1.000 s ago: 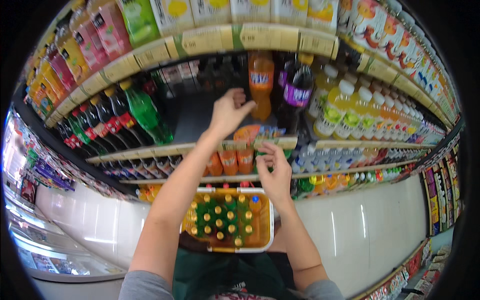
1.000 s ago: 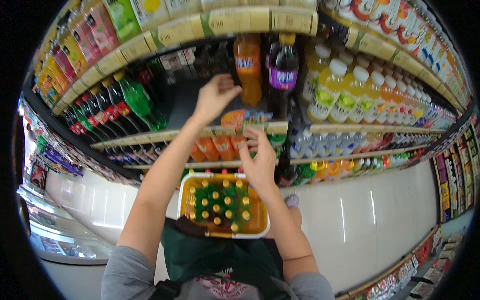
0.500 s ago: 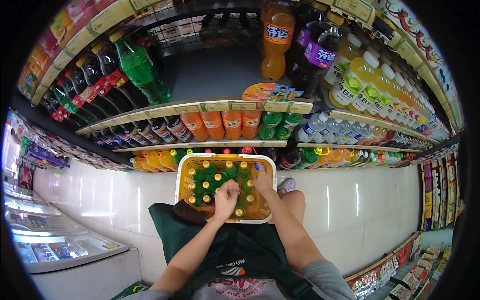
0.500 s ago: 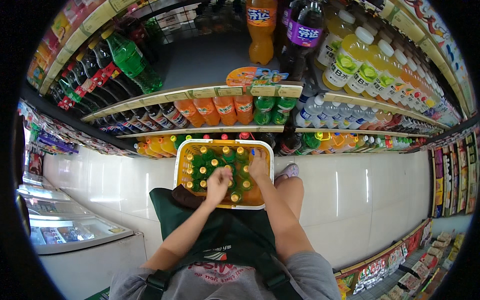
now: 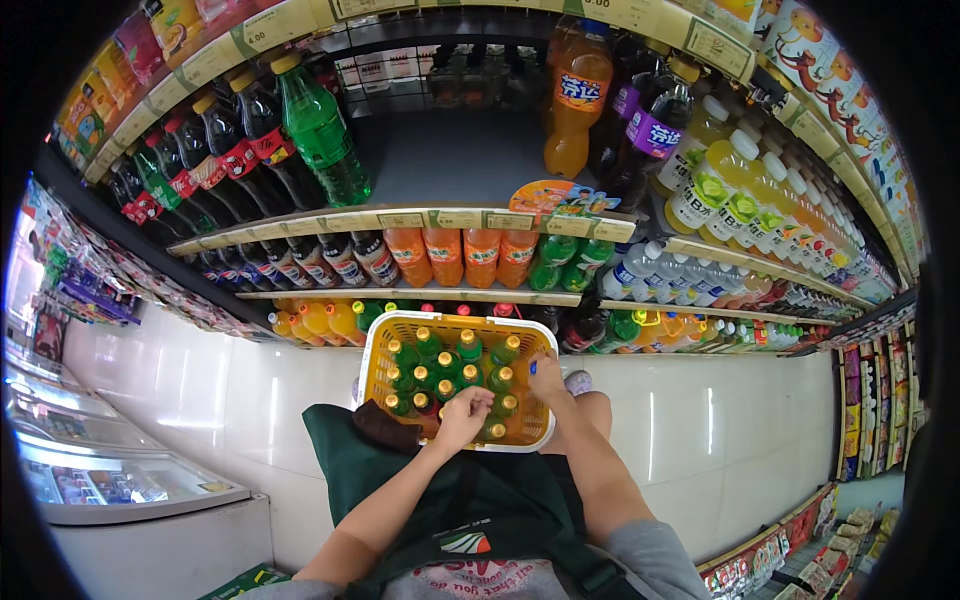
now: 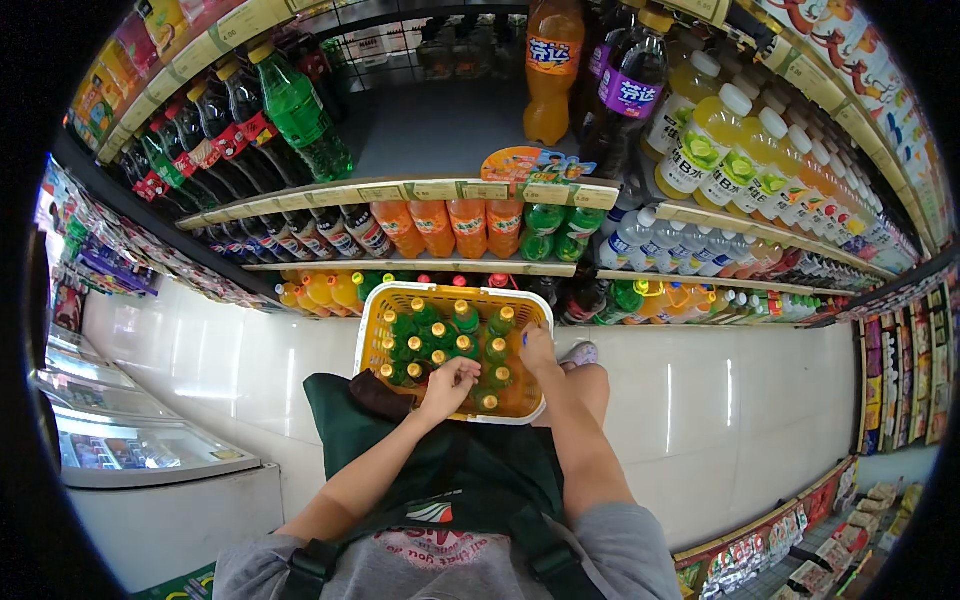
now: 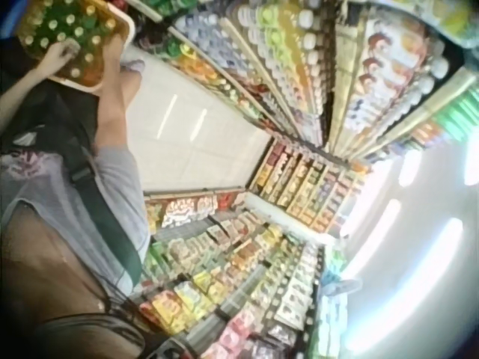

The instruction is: The person sits on the floor in a beverage aisle and restocks shelves by taking bottles from a basket on their lap. They place various sodas and juices onto the shelf one by one, organizing them by type and color.

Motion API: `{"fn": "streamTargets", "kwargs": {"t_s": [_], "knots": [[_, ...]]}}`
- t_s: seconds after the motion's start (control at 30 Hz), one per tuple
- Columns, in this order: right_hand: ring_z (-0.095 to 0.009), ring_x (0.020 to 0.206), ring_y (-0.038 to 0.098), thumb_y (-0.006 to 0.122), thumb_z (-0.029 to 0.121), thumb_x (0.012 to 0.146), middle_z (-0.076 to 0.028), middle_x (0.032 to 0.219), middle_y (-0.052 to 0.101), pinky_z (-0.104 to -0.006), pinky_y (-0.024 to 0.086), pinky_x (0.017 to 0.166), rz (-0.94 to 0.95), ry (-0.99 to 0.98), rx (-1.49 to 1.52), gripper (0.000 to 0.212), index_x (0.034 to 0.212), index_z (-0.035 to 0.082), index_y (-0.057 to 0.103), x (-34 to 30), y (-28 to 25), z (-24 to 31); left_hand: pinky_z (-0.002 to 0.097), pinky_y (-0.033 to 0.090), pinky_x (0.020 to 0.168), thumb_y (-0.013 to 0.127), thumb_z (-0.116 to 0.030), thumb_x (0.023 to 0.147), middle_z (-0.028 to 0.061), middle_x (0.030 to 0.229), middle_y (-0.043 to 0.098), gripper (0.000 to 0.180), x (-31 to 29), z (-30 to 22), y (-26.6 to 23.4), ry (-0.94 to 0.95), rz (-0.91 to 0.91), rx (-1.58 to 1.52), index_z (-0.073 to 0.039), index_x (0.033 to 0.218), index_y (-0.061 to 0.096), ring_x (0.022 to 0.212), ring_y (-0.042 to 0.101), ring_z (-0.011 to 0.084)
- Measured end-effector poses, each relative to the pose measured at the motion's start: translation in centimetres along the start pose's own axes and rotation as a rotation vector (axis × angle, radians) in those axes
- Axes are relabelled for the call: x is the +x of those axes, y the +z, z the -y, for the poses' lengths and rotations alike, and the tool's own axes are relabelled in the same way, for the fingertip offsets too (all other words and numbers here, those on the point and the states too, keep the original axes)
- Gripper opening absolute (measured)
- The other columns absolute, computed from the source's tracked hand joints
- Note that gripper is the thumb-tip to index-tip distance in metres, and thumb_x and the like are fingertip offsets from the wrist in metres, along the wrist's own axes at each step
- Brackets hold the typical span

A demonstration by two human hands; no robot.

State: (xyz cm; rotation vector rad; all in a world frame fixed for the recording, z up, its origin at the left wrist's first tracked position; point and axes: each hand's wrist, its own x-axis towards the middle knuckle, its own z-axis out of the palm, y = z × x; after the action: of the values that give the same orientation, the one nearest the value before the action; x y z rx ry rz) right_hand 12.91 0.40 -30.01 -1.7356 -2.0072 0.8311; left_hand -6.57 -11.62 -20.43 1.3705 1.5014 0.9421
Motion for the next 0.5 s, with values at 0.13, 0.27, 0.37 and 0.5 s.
{"fn": "streamTargets", "kwargs": {"t_s": [0.13,0.27,0.37,0.5], "knots": [[-0.04,0.087,0.061,0.067,0.004,0.067,-0.023,0.089,0.059,-0.0445,0.052,0.079,-0.109,-0.118,0.057,0.013,0.08,0.002,0.066,-0.1,-5.4,4.8,0.0285,0.053,0.073,0.056,0.003,0.086,0.0106,0.095,0.069,0.02,0.9,-0.9,0.4,0.019,0.028,-0.034,0.002,0.105,0.061,0.088,0.068,0.0175],[-0.041,0.081,0.063,0.067,0.007,0.066,-0.024,0.086,0.06,-0.044,0.052,0.075,-0.177,-0.233,0.057,0.011,0.075,0.0,0.069,-1.0,-13.5,12.7,0.0337,0.052,0.086,0.062,-0.002,0.084,0.0179,0.112,0.063,0.036,2.0,-2.9,0.7,0.092,0.033,-0.071,0.004,0.12,0.054,0.104,0.064,0.0283],[-0.039,0.079,0.063,0.07,0.012,0.065,-0.023,0.083,0.061,-0.0417,0.052,0.073,-0.216,-0.27,0.104,0.019,0.078,-0.002,0.07,-2.0,-18.7,18.4,0.0385,0.046,0.097,0.066,-0.008,0.083,0.0208,0.122,0.057,0.05,2.8,-5.9,0.6,0.258,-0.086,0.024,0.005,0.128,0.046,0.117,0.056,0.0321],[-0.025,0.071,0.064,0.079,0.023,0.065,-0.015,0.079,0.063,-0.0349,0.051,0.067,-0.213,-0.314,0.159,0.031,0.079,-0.003,0.07,-3.3,-23.7,24.7,0.0407,0.043,0.099,0.073,-0.017,0.08,0.022,0.122,0.056,0.068,4.0,-10.5,-0.2,0.338,-0.208,0.095,0.004,0.134,0.036,0.119,0.053,0.035]]}}
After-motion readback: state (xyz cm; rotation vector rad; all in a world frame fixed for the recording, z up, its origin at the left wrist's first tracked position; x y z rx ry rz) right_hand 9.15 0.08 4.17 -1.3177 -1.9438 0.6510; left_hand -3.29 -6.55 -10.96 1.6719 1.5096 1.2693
